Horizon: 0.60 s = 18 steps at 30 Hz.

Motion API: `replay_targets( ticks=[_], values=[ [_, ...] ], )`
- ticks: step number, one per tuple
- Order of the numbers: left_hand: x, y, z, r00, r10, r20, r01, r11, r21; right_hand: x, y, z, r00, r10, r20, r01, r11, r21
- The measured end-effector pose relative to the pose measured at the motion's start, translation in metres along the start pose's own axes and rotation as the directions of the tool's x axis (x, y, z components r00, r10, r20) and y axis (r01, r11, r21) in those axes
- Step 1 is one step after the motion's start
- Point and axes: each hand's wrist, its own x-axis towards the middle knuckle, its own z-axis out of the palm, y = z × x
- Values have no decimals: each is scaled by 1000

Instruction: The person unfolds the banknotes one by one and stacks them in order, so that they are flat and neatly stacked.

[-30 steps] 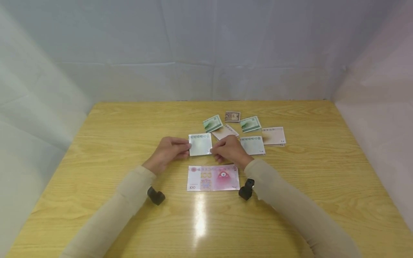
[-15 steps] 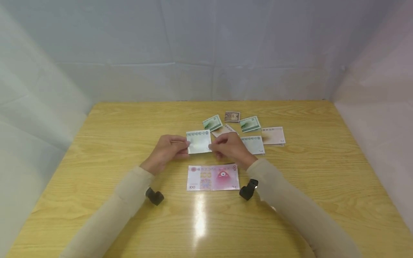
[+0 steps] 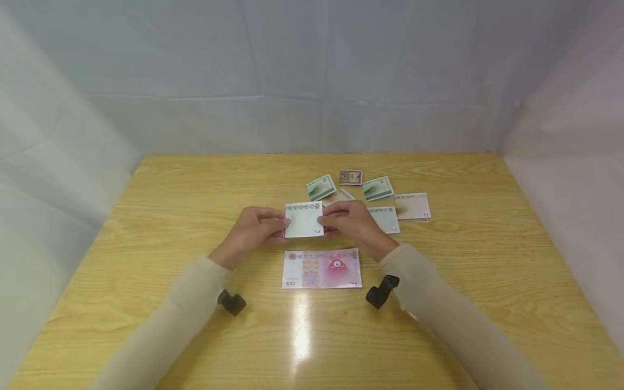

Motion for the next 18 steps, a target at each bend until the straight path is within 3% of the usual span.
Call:
replay_targets(
  ticks=[4, 7, 14, 18],
  values=[
    [-1, -3, 3, 997, 71, -31, -69, 996, 64, -6, -1, -2, 1000, 1, -3, -1, 1000, 5],
    [-3, -4, 6, 988, 146, -57, -135, 978, 158, -10, -3, -2, 1000, -3, 5, 3, 1000, 19],
    [-9, -1, 16, 957, 286, -54, -245, 891, 382, -17, -5, -3, 1000, -22, 7, 22, 1000, 15],
    [-12, 2, 21, 947, 318, -33, -274, 862, 427, -20, -7, -1, 1000, -21, 13, 21, 999, 28]
  ],
)
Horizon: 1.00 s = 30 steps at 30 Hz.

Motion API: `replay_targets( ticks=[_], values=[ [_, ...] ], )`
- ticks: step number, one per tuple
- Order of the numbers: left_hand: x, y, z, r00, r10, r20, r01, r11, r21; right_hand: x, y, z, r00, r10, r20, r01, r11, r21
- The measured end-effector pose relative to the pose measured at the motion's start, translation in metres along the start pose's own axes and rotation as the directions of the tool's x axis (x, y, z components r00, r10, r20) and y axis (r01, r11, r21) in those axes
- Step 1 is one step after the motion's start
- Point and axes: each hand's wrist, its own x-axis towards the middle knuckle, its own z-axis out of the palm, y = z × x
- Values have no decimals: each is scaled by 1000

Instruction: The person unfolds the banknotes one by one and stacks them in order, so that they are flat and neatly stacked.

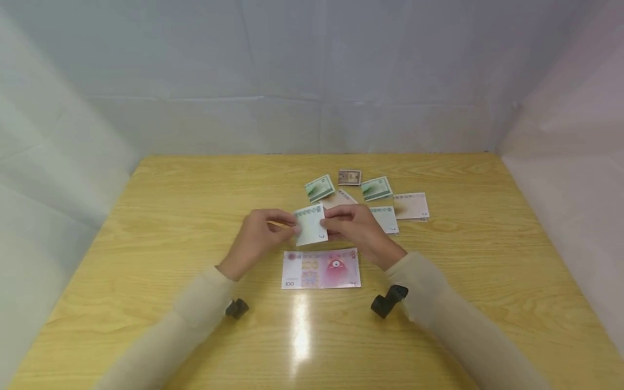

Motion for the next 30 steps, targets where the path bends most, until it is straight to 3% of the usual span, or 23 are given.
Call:
replay_targets(
  ticks=[4, 9, 15, 22, 30],
  values=[
    [-4, 7, 3, 999, 18, 39, -17, 1000, -20, -2, 0, 2, 1000, -18, 7, 18, 1000, 5],
    [-9, 14, 6, 995, 18, 102, -7, 994, -107, -5, 1, 5, 998, -53, 27, 52, 999, 7],
    [-11, 17, 7, 990, 32, 136, -5, 981, -196, -7, 2, 8, 994, -93, 55, 92, 996, 17],
    [-7, 15, 10, 988, 8, 152, 52, 923, -381, -9, 2, 8, 983, -137, 120, 134, 990, 33],
    [-5, 15, 10, 988, -24, 152, 93, 879, -468, -13, 0, 8, 976, -132, 172, 123, 990, 65]
  ],
)
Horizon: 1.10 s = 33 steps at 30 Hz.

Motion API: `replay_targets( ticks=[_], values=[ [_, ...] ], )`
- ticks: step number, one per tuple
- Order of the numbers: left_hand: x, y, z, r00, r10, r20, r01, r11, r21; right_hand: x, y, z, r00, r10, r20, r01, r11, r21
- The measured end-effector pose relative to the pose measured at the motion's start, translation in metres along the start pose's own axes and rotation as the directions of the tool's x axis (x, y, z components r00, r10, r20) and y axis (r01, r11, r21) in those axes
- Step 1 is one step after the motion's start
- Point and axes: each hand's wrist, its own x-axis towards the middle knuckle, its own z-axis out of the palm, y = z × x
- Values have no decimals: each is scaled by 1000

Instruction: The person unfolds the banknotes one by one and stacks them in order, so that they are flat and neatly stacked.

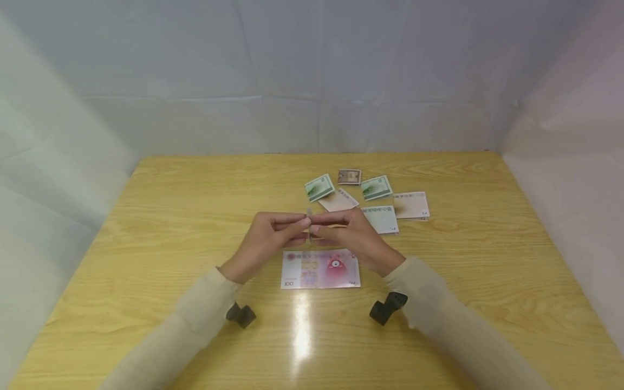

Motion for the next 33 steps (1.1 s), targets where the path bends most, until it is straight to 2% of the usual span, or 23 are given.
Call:
replay_targets(
  ticks=[5, 14, 18, 22, 30, 33],
  values=[
    [-1, 2, -1, 999, -26, -20, 24, 998, -53, -1, -1, 1, 1000, 10, 0, -10, 1000, -10],
    [-1, 3, -4, 997, -71, 3, 71, 992, -100, -3, -5, 3, 1000, 12, -10, -12, 1000, -7],
    [-2, 5, -6, 997, -70, 14, 71, 992, -102, -3, -5, 2, 999, 25, -24, -27, 998, -62],
    [-2, 4, -6, 997, -77, 23, 79, 994, -81, -3, -3, 2, 998, 41, -51, -47, 992, -121],
    [-4, 7, -7, 994, -103, 37, 103, 995, 13, -5, -4, 3, 990, 74, -122, -96, 978, -186],
    [-5, 7, -7, 996, -89, 30, 88, 995, 35, -5, -6, 2, 985, 88, -147, -117, 972, -202]
  ],
)
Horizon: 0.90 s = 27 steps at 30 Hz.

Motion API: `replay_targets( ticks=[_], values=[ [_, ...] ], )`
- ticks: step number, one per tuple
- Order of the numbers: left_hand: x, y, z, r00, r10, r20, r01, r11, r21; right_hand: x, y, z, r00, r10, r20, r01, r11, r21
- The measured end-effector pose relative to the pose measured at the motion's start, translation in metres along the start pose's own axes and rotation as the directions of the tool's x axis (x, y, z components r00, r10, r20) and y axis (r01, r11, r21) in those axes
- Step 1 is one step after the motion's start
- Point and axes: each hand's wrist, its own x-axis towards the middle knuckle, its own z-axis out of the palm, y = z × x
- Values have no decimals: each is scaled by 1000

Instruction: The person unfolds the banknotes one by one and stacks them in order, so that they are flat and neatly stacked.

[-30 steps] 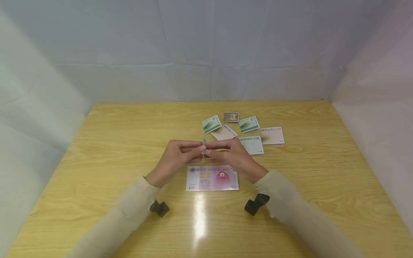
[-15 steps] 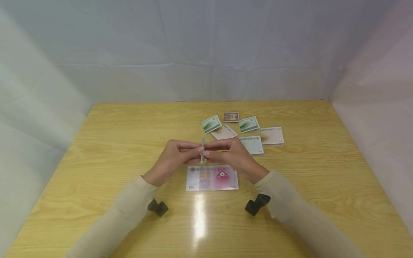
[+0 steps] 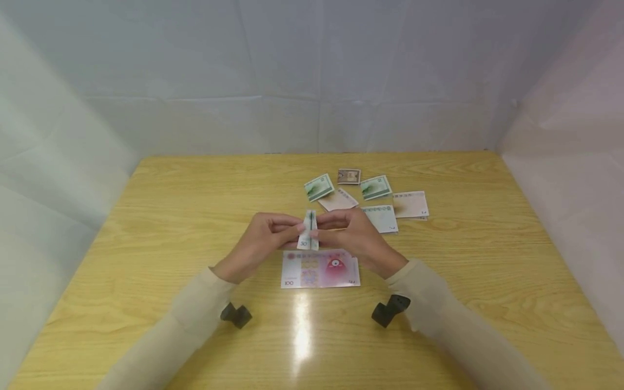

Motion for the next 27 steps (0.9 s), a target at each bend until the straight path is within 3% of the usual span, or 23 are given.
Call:
replay_targets(
  ticks=[7, 15, 20, 27],
  values=[
    [-3, 0, -1, 999, 41, -36, -41, 999, 4, -4, -3, -4, 999, 21, -44, -22, 1000, -18],
    [-8, -3, -10, 997, 50, -63, -48, 999, 20, -8, 3, -16, 1000, -6, -31, 8, 998, 66],
    [-12, -5, -17, 998, 45, -45, -44, 999, 17, -13, 7, -24, 1000, 10, -24, -10, 1000, 1],
    [-15, -8, -23, 999, -25, -33, 26, 999, 29, -17, 10, -31, 995, 83, -47, -87, 990, -108]
  ],
)
